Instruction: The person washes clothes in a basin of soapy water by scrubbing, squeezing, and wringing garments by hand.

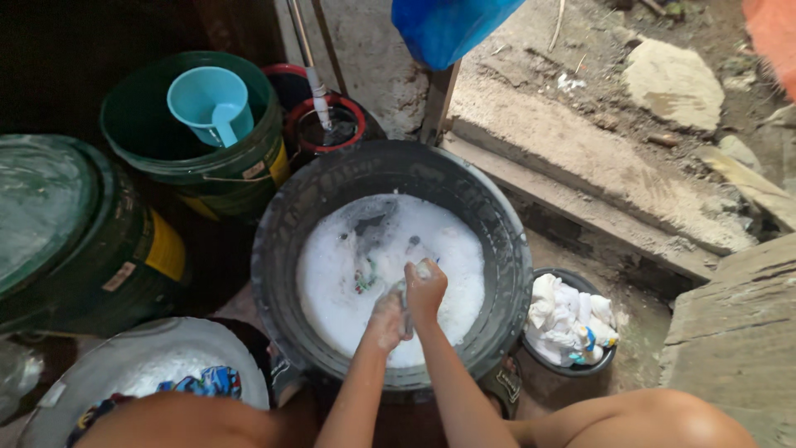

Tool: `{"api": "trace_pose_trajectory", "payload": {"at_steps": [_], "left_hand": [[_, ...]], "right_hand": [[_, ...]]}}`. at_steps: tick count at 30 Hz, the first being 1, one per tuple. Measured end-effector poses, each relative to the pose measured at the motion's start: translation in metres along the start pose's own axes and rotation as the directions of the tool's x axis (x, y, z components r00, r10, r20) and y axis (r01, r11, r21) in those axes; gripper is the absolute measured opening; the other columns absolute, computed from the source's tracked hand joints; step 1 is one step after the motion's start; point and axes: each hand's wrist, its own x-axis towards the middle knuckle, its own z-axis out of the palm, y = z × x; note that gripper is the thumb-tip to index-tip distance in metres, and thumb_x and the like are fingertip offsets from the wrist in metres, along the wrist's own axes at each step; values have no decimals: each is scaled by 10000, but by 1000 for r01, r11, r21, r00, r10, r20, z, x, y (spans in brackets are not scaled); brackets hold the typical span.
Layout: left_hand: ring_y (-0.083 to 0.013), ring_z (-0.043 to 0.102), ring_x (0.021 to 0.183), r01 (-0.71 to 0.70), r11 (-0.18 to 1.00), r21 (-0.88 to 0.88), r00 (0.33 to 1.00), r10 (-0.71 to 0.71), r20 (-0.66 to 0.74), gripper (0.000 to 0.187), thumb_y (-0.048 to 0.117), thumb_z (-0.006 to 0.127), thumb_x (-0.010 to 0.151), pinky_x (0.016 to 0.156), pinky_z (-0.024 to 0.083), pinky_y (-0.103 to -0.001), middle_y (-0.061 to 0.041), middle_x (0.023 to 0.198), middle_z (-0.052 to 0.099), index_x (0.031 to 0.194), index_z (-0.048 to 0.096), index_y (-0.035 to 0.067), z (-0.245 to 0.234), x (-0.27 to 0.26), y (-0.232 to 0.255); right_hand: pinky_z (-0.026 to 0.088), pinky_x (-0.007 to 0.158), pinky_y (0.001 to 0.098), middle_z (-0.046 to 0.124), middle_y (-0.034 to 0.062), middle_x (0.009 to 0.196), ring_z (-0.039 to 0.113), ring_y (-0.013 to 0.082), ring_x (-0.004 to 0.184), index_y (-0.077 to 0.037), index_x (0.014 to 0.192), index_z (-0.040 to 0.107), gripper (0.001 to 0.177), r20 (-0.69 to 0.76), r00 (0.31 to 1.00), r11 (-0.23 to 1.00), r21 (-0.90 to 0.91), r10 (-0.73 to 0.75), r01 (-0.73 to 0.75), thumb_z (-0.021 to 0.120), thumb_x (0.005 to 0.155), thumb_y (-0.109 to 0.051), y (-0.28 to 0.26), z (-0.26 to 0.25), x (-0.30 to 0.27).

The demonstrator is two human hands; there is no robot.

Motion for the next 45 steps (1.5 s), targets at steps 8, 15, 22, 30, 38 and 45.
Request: {"api": "trace_pose_trajectory", "payload": {"at_steps": [8, 15, 22, 30, 38, 45], "left_hand": [[-202, 685, 803, -94, 971, -218, 992, 110, 62, 372, 318, 468, 1006, 591, 548, -371, -83, 962, 753, 1274, 638, 124, -38, 38, -12], [-277, 515, 617, -13, 985, 173, 1000, 9, 26, 590, 539, 577, 984, 447, 415, -415, -141, 791, 538, 1069, 610, -44, -33, 41, -28], [-255, 697, 868, -19, 950, -313, 965, 99, 244, 430, 494, 625, 912, 761, 612, -432, -106, 1001, 712, 1077, 684, 101, -62, -6, 72], [-193, 604, 629, 74, 852, -518, 991, -3, 136, 328, 546, 620, 755, 641, 518, -496, -14, 786, 698, 836, 656, 230, -48, -3, 26], [-156, 632, 652, -257, 926, -277, 965, 231, -123, 255, 315, 662, 939, 642, 583, -394, -20, 719, 603, 831, 552, 113, -56, 45, 16], [-195, 554, 552, -415, 875, -251, 870, 300, -393, 197, 120, 734, 914, 509, 514, -326, -29, 735, 556, 1007, 564, 82, -36, 26, 26]], "right_hand": [[456, 584, 338, 604, 63, 654, 541, 133, 634, 8, 708, 634, 330, 119, 988, 946, 296, 99, -130, 749, 925, -213, -75, 4, -45], [427, 532, 334, 587, 54, 572, 491, 141, 527, -4, 709, 659, 421, -7, 986, 974, 154, 169, -166, 678, 1000, -307, 12, -2, -29], [493, 568, 372, 700, 63, 762, 631, 195, 611, -33, 972, 750, 402, 606, 557, 631, 115, 568, -767, 623, 952, -414, 5, -37, -15], [570, 710, 295, 696, 45, 967, 675, 139, 845, -9, 1131, 639, 268, 679, 721, 604, 518, 140, -605, 659, 865, -39, -42, -31, -12], [485, 578, 354, 587, 128, 804, 561, 160, 702, 3, 913, 642, 309, 477, 818, 934, -17, 321, -357, 700, 1004, -286, -19, -47, 5], [534, 683, 407, 668, 150, 826, 658, 327, 742, 1, 768, 644, 221, 23, 940, 940, -20, -341, 341, 768, 742, -180, -70, -48, -8]]}}
